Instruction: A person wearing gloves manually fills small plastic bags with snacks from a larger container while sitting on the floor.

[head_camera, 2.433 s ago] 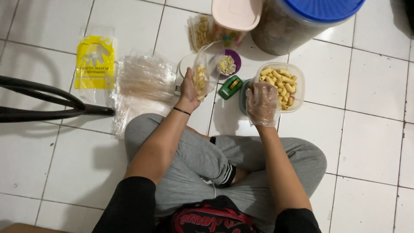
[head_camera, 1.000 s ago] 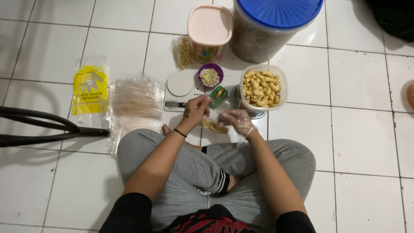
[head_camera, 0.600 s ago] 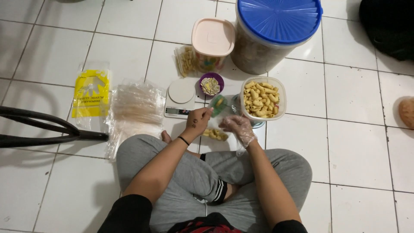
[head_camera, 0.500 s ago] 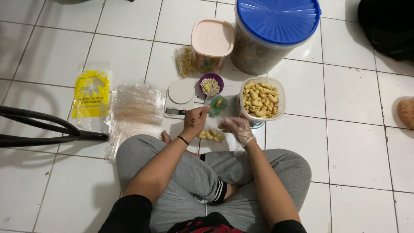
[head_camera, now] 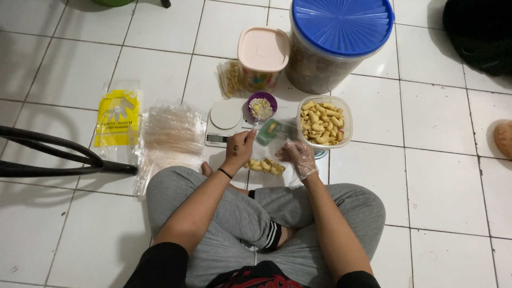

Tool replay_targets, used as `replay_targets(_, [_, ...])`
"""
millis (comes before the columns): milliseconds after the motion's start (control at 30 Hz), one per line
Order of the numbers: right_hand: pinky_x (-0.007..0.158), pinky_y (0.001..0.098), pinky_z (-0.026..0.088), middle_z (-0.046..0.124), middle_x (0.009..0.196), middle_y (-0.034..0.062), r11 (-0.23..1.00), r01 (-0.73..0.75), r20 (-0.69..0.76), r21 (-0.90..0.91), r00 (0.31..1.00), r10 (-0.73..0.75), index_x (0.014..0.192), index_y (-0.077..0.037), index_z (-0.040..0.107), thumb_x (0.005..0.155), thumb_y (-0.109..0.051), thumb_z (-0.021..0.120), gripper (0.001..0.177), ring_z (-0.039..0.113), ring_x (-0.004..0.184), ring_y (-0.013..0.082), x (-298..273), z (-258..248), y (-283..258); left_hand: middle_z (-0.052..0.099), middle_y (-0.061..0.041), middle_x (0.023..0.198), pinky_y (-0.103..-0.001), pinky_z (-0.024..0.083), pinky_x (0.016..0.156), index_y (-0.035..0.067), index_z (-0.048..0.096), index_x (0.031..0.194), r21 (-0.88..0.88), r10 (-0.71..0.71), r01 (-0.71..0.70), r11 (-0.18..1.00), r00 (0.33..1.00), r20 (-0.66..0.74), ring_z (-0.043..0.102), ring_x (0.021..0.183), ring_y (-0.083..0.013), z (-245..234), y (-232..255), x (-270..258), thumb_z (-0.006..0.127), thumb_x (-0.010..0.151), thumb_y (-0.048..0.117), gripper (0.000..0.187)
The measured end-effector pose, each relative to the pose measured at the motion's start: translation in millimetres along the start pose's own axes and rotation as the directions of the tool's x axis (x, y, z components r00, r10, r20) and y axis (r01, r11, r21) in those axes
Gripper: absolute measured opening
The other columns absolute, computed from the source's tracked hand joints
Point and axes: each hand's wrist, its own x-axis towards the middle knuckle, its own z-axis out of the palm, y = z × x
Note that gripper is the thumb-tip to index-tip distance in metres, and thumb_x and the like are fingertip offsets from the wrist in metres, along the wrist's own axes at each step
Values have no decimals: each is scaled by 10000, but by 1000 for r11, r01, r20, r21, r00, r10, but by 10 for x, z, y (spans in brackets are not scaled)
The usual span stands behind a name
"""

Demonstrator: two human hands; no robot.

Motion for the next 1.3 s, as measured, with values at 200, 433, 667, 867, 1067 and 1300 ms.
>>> replay_targets(200, [707, 498, 671, 730, 892, 288, 1000, 11, -85, 18, 996, -9, 1018, 9, 658, 1034, -267, 635, 278, 767, 791, 370, 3, -46, -68, 572, -91, 532, -334, 473, 603, 65, 640, 699, -144, -8, 42, 989, 974, 224, 555, 554, -203, -57, 145, -82, 639, 988, 271, 355])
replay_targets(433, [769, 523, 648, 739, 1020, 270, 998, -62, -2, 5, 998, 62, 1140, -40, 645, 973, -267, 737, 296, 760, 885, 373, -27, -18, -242, 553, -69, 528, -293, 448, 571, 84, 664, 716, -106, -9, 27, 994, 986, 167, 549, 535, -158, 53, -115, -9, 612, 1034, 319, 398])
replay_targets(667, [836, 476, 614, 749, 994, 241, 946, 81, -8, -314, 996, -88, 1054, -27, 758, 925, -303, 792, 307, 745, 926, 363, -157, 112, -489, 534, -86, 479, -298, 435, 550, 100, 634, 655, -79, -58, 64, 995, 995, 77, 536, 514, -173, 125, -257, 12, 622, 1023, 384, 465])
replay_targets(867, [892, 465, 598, 756, 1012, 210, 961, 81, -15, -265, 996, -88, 1042, -41, 770, 923, -302, 802, 288, 741, 952, 334, -157, 158, -553, 665, -103, 656, -333, 506, 645, 78, 720, 813, -200, -116, 169, 965, 960, 254, 618, 653, -205, 189, -282, 8, 711, 957, 308, 271])
replay_targets(1067, [871, 508, 601, 736, 1062, 265, 999, 6, 3, -48, 1000, -6, 1122, -1, 713, 902, -255, 819, 352, 730, 964, 377, -97, 79, -375, 751, -143, 899, -343, 549, 745, 84, 792, 1045, -275, -172, 323, 906, 872, 458, 661, 847, -207, 107, -129, -58, 779, 907, 266, 228])
replay_targets(1300, [744, 391, 623, 758, 894, 167, 962, 97, 73, -253, 994, -81, 1054, -35, 783, 838, -136, 874, 255, 713, 820, 220, 33, -85, -65, 771, -128, 901, -283, 583, 659, 98, 783, 1099, -406, -167, 360, 840, 883, 438, 718, 791, -184, 145, -206, 50, 750, 965, 268, 219])
